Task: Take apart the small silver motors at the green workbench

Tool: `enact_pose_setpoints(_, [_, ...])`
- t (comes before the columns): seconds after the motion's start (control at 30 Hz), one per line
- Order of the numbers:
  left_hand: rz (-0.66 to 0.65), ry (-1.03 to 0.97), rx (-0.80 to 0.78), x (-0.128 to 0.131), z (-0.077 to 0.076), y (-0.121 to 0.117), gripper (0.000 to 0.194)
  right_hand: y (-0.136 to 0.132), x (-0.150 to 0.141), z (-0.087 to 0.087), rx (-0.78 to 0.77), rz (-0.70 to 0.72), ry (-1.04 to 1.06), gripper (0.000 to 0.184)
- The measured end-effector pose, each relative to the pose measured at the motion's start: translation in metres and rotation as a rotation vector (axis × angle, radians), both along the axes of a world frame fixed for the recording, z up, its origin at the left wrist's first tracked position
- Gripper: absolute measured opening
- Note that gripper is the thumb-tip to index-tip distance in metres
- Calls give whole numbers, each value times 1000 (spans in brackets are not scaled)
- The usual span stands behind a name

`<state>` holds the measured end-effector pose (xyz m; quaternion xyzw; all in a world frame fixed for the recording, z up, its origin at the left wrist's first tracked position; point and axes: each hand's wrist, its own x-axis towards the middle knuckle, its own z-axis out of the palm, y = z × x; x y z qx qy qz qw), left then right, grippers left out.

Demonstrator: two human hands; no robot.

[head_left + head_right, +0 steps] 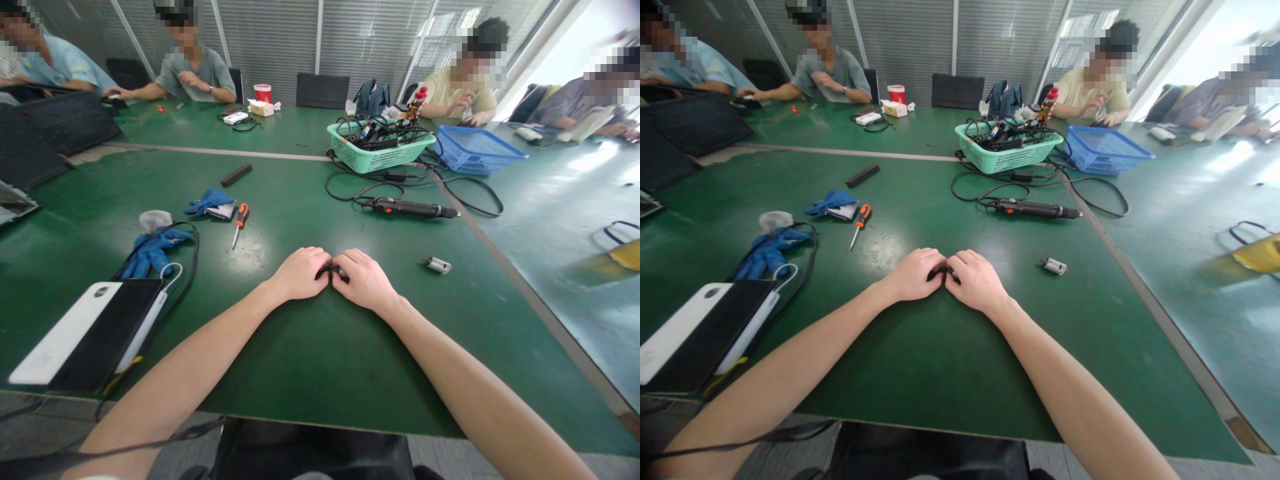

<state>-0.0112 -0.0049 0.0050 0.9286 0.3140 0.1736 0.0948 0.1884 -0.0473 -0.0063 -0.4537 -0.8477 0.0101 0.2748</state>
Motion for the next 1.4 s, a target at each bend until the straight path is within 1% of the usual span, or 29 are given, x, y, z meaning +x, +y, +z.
enact_pose_setpoints(1.0, [3,-3,-3,0,-2,1,7,1,0,-1,6,-2,-12,3])
enact_pose_setpoints(1.4, [4,5,-7,-1,0,0,7,1,0,0,6,5,-5,6])
